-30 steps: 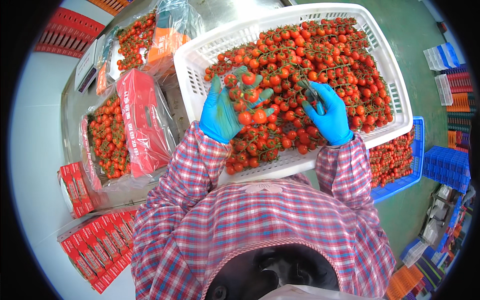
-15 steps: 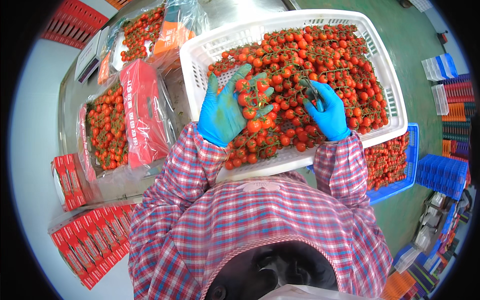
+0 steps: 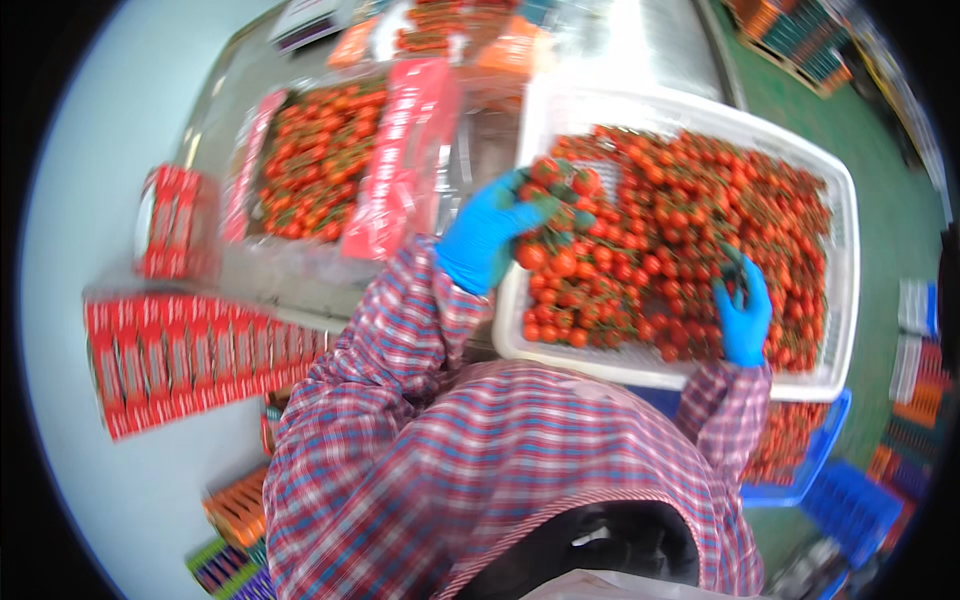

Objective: The person uses shears to cut clusters of cherry tomatoes from the vine and places them into a plastic bag. The filled bag is then placed into a red cardboard box. The person repeats this process multiple times.

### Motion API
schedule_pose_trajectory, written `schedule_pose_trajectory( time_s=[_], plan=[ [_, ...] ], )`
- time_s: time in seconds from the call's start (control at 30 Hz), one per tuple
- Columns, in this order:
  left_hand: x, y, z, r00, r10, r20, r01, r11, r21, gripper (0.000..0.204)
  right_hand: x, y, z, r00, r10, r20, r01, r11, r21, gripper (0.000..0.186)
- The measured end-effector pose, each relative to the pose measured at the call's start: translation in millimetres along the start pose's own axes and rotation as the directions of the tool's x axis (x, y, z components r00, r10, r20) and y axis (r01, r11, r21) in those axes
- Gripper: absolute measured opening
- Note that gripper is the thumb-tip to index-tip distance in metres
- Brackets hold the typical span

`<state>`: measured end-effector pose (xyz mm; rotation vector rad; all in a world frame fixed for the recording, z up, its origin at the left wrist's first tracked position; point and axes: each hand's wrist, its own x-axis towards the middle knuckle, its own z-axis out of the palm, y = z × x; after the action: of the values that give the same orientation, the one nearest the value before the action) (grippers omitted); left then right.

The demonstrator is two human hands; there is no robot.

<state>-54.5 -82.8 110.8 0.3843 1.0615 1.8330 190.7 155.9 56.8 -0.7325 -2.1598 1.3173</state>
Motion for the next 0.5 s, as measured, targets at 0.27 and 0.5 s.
schedule_pose_trajectory(
  time_s=[0.27, 0.5],
  plan=[
    [-68.7, 135.8, -187.7, 0.842, 0.188, -0.506, 0.273, 0.661, 0.700, 0.051, 2.8, 4.5, 0.1, 0.992, 0.119, 0.044, -0.120, 0.993, 0.015, 0.045],
    [-86.7, 95.5, -221.5, 0.908, 0.391, -0.149, 0.190, -0.068, 0.979, 0.046, 6.3, 4.4, -0.1, 0.994, 0.105, 0.026, -0.103, 0.992, -0.067, 0.046]
  ],
)
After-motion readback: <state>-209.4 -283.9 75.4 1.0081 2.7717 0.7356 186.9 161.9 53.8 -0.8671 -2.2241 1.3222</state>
